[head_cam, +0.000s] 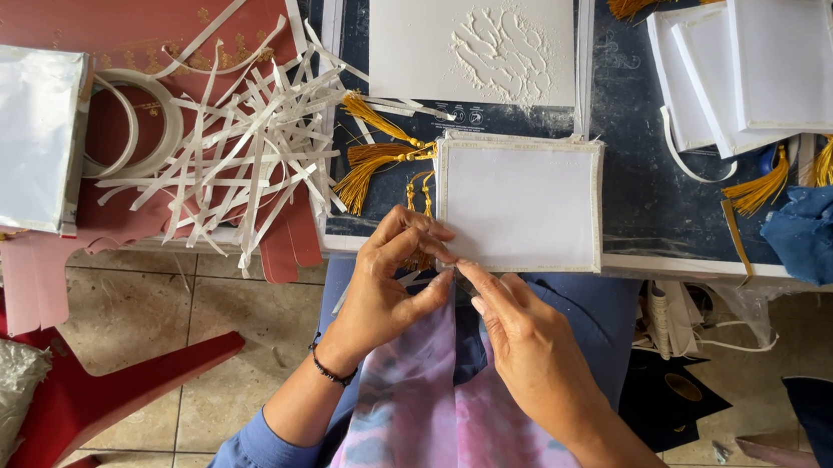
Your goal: Assembling multi-layered invitation cards by applying adhesive strips and joining paper components.
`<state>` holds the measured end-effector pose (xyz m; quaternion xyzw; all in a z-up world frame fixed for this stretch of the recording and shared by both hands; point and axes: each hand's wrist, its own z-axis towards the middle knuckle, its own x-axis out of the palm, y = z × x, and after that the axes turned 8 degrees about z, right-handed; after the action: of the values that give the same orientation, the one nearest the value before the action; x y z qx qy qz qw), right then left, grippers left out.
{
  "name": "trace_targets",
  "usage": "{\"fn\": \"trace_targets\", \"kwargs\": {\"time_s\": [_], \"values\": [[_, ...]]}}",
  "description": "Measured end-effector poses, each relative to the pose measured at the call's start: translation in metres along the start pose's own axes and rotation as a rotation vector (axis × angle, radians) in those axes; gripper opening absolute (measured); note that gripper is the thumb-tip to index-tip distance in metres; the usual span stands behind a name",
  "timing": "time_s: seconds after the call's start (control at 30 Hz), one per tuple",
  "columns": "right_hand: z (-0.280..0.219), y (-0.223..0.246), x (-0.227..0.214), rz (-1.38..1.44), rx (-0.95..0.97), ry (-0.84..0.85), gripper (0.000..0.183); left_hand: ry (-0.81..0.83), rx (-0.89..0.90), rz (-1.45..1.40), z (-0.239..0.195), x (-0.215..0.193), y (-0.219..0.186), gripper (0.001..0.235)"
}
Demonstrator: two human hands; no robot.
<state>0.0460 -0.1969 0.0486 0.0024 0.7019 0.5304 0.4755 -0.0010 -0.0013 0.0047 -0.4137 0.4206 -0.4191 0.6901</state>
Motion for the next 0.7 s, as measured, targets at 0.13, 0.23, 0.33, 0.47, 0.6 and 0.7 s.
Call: {"fn": "trace_targets", "kwargs": {"time_s": [0.13,0.23,0.33,0.47,0.6,0.7], "values": [[0.0,-0.003,0.0,0.032,0.013,0.006,0.044,-0.004,-0.038,-0.025,-0.001,0.002,0.001,0.009],[-0.001,-0.003,-0.002,0.011,0.055,0.04,0.051,-0.001,-0.034,-0.032,-0.001,0.001,0.0,0.007],[0.0,-0.001,-0.005,0.05,0.064,0.052,0.049,0.007,-0.01,-0.023,0.0,0.001,0.0,0.006],[0.004,0.003,-0.007,0.223,0.08,0.04,0.044,-0.017,-0.009,-0.002,0.0,0.005,0.001,0.006],[0.005,0.006,-0.005,0.325,0.157,-0.005,0.039,-0.157,0.064,0.037,-0.006,0.023,0.029,0.013],[0.004,0.004,-0.004,0.378,0.27,-0.065,0.037,-0.204,0.043,0.026,-0.006,0.028,0.023,0.012]]}}
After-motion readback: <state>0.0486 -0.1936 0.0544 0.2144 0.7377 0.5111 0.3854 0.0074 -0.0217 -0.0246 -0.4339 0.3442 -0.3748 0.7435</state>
